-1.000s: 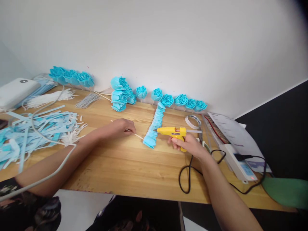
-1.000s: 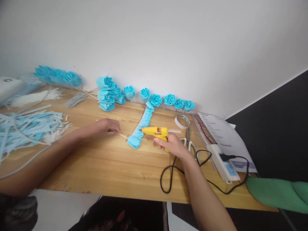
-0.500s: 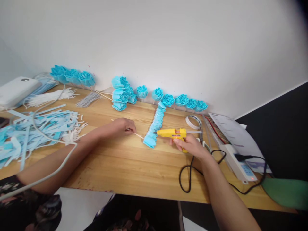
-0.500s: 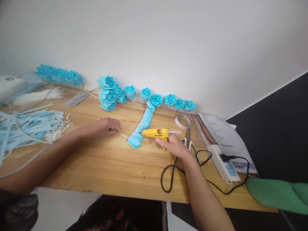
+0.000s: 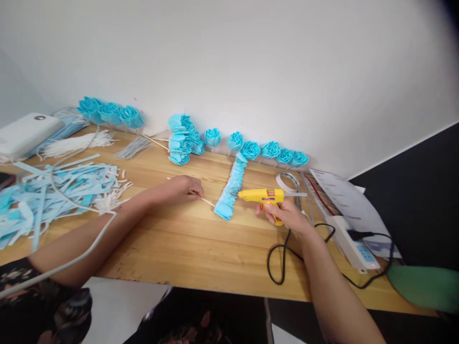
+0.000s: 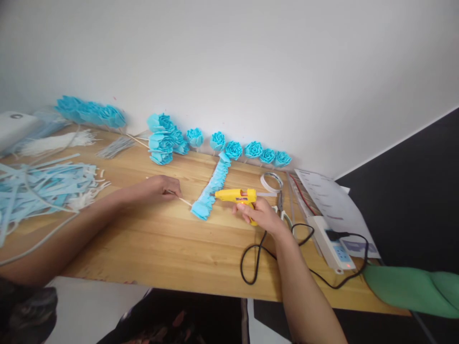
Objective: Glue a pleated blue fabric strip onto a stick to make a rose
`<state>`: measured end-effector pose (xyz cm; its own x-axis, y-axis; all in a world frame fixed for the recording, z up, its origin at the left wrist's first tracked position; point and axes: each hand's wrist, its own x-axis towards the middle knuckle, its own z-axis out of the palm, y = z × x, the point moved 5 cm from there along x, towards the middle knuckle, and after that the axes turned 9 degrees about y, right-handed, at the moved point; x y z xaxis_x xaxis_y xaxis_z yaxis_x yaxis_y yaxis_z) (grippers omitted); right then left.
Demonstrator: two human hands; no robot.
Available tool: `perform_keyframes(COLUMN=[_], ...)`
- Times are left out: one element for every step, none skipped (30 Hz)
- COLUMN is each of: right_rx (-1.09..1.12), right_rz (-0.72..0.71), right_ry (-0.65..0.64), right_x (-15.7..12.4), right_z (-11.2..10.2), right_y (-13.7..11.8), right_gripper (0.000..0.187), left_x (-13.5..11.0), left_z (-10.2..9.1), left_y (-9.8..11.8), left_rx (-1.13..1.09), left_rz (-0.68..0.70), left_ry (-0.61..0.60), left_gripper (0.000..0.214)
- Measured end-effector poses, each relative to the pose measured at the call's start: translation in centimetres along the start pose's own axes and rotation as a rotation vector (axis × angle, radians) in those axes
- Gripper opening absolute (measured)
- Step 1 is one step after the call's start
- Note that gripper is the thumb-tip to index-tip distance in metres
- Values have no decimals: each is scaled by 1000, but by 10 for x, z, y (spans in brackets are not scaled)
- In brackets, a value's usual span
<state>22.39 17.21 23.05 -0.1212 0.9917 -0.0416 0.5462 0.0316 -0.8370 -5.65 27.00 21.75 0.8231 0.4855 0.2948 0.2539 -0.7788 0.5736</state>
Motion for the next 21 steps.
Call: perform_keyframes(right_rx=[-6, -20, -39, -59, -75, -85, -86, -82, -74, -67, -61, -59, -59, -60, -62, -64, -65, -66, -65, -63, -59], right_rz=[3, 7, 11, 14, 16, 17, 15, 11, 8, 5, 5, 6, 9, 12, 15, 19, 22, 25, 26, 25, 23], right_ry=[-9, -22, -34, -45, -52, -53, -49, -39, -21, -1, 18, 32, 40, 44, 42, 39, 37, 38, 40, 41, 41], right_x=[0, 0, 0, 1, 1, 1, 2, 2, 2, 2, 2, 2, 2, 2, 2, 2, 3, 3, 3, 3, 3], right_z=[1, 3, 5, 6, 7, 6, 5, 4, 1, -1, -3, -4, -4, -4, -3, -3, -2, -1, -1, -1, -1], right_y=[0, 1, 2, 3, 5, 6, 7, 7, 7, 7, 7, 6, 6, 5, 5, 5, 6, 6, 6, 6, 6], right_gripper=[52, 52, 51, 51, 51, 51, 51, 51, 51, 51, 51, 51, 51, 50, 50, 50, 50, 50, 51, 51, 52], left_x=[0, 0, 0, 0, 0, 0, 0, 0, 0, 0, 0, 0, -1, -1, -1, -1, 0, 0, 0, 0, 0], left_z=[0, 0, 0, 0, -1, -1, -1, -1, -1, -1, 0, 0, 0, 1, 1, 1, 1, 1, 1, 0, 0], left_y=[0, 0, 0, 0, 0, 1, 1, 1, 1, 0, -1, -1, -2, -2, -3, -3, -3, -2, -2, -1, 0], left_rx=[0, 3, 6, 9, 12, 15, 16, 19, 21, 23, 24, 24, 25, 26, 27, 27, 27, 27, 26, 24, 22], left_rz=[-4, -10, -15, -18, -20, -22, -24, -27, -28, -27, -26, -22, -18, -15, -12, -11, -13, -16, -16, -15, -14], left_ry=[-4, -8, -11, -13, -14, -14, -13, -10, -6, -4, -1, 1, 1, -1, -1, -2, -3, -2, -1, -2, -3], left_gripper=[19, 19, 19, 20, 20, 19, 19, 19, 19, 19, 19, 19, 19, 19, 19, 19, 19, 20, 20, 20, 20])
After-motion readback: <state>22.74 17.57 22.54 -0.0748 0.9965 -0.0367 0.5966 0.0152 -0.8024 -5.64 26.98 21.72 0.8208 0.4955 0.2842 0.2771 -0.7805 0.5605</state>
